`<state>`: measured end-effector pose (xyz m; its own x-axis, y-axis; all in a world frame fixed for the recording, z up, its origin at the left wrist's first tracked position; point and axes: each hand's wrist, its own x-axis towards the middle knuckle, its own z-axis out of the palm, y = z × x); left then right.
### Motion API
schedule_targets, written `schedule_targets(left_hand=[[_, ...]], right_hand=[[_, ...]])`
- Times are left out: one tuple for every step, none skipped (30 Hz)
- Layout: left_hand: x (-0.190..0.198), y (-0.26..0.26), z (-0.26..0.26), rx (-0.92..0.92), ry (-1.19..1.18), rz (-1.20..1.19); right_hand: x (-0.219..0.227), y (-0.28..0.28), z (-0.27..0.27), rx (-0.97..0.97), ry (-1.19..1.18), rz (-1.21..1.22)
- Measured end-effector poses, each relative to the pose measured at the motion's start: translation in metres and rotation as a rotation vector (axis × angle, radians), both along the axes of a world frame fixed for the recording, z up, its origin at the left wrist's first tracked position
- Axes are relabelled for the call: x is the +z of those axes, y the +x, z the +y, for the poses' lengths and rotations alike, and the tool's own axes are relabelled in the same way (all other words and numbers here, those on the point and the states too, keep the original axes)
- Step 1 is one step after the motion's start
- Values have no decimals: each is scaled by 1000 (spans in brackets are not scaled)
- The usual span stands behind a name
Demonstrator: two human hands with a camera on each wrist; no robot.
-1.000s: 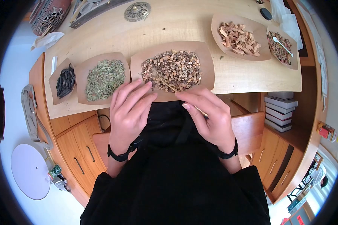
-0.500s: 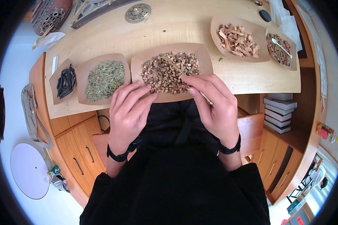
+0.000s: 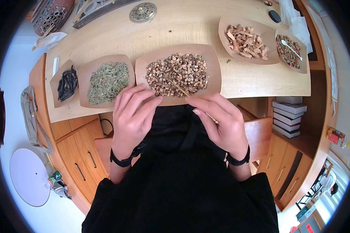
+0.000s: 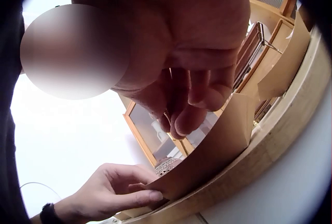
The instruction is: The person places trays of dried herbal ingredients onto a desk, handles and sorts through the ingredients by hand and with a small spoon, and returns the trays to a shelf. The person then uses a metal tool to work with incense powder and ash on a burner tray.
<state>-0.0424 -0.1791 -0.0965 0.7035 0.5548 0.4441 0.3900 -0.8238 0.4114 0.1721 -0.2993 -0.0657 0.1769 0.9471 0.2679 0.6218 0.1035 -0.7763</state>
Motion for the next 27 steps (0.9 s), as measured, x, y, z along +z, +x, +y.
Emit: schedule_targets(left_hand=[[0, 0, 0, -2, 1, 6], [0, 0, 0, -5, 2, 11], [0, 0, 0, -5, 2, 10], [1, 0, 0, -4, 2, 10], [1, 0, 0, -3, 2, 11], [1, 0, 0, -3, 2, 11], [1, 0, 0, -3, 2, 8], [1, 0, 0, -3, 2, 6], [1, 0, 0, -3, 2, 6], [1, 0, 0, -4, 1, 6], [1, 0, -1, -5, 0, 7], [1, 0, -1, -5, 1, 8], [1, 1, -1, -2, 2, 4], [2, 1, -1, 0, 4, 1], [2, 1, -2, 0, 4, 2], [2, 1, -2, -1, 3, -1], [2, 1, -2, -2, 3, -4], [2, 2, -2, -2, 2, -4], [1, 2, -2, -4, 1, -6], [1, 2, -2, -6, 0, -8], [1, 2, -2, -8, 0, -8], [1, 2, -1, -12, 3, -10], [2, 2, -1, -15, 8, -11], [2, 2, -1, -15, 8, -10], [2, 2, -1, -13, 5, -8], [2, 2, -1, -12, 3, -6], [2, 2, -1, -13, 3, -6]], right_hand=[[1, 1, -2, 10, -17, 5], [2, 1, -5, 10, -17, 4], [2, 2, -7, 14, -32, -3], [3, 2, -8, 17, -47, -11], [3, 2, -9, 17, -46, -11], [3, 2, -10, 25, -41, -8], [3, 2, -10, 33, -36, -5], [4, 1, -11, 33, -36, -5], [6, 1, -11, 43, -36, -3], [7, 1, -12, 53, -36, 0], [8, 2, -12, 53, -36, 0], [9, 3, -13, 63, -16, -8], [11, 3, -13, 73, 5, -16], [13, 4, -14, 73, 5, -16], [15, 5, -16, 68, 8, -15], [16, 5, -18, 64, 12, -14], [17, 6, -19, 64, 12, -14], [17, 6, -21, 70, 17, 3], [17, 7, -21, 76, 22, 20], [17, 7, -21, 75, 22, 20], [16, 7, -20, 84, 11, 26], [16, 6, -18, 93, 1, 32], [15, 5, -16, 93, 1, 32], [13, 3, -14, 73, -4, 41], [12, 1, -12, 53, -9, 49], [9, 0, -10, 53, -9, 49], [6, -1, -8, 40, -7, 38]])
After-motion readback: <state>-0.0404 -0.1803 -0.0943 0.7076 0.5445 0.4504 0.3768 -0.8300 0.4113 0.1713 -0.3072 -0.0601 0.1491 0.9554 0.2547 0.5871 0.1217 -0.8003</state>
